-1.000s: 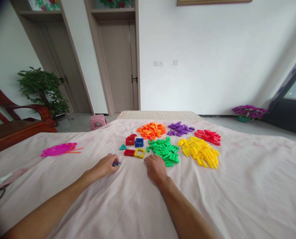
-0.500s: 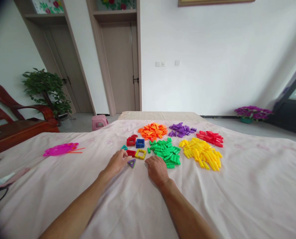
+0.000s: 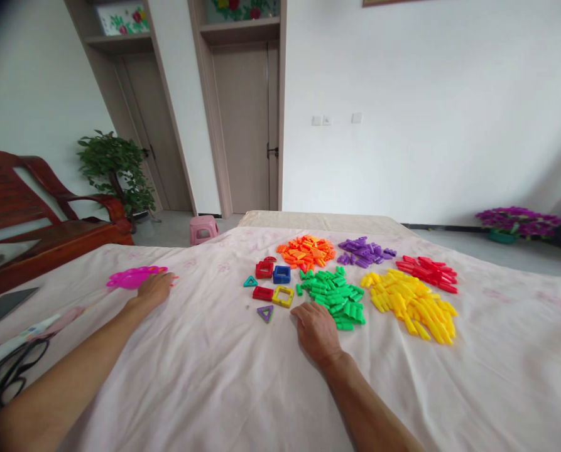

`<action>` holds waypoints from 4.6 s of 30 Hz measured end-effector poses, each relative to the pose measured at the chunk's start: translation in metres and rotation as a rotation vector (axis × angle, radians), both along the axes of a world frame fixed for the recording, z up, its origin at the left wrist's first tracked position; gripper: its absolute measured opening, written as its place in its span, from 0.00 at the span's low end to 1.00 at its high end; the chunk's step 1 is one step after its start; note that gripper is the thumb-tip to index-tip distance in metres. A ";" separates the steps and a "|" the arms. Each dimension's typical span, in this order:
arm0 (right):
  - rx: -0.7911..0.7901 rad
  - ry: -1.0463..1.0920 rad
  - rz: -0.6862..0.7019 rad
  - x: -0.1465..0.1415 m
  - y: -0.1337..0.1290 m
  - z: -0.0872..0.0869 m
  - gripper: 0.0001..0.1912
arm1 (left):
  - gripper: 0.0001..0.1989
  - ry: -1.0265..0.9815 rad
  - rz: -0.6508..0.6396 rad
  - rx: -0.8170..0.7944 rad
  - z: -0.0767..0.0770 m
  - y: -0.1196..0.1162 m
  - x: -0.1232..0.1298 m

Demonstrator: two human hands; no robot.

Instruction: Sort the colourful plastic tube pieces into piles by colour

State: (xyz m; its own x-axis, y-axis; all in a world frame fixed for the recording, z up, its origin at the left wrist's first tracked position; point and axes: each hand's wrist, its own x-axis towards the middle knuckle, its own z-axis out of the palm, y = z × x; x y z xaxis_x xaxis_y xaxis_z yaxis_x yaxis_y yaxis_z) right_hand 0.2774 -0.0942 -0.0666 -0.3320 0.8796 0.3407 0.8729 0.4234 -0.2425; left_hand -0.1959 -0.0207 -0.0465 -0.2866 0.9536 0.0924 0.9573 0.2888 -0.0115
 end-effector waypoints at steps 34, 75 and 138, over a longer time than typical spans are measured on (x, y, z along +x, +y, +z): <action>0.005 0.038 0.020 0.000 0.001 -0.001 0.16 | 0.17 0.053 0.117 0.071 0.005 0.015 0.007; 0.080 -0.048 -0.110 0.002 -0.001 0.002 0.11 | 0.16 -0.238 -0.352 0.256 -0.017 -0.018 0.168; 0.047 0.041 0.143 -0.019 0.012 0.001 0.20 | 0.15 -0.291 -0.915 0.113 -0.012 0.012 0.210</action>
State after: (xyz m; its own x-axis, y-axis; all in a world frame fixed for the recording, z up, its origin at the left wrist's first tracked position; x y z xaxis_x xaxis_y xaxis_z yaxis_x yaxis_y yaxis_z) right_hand 0.2588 -0.0822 -0.0656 -0.4382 0.8070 0.3960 0.7925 0.5547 -0.2534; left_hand 0.0142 -0.0088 -0.0590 0.5367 0.8089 0.2398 0.7733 -0.5853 0.2436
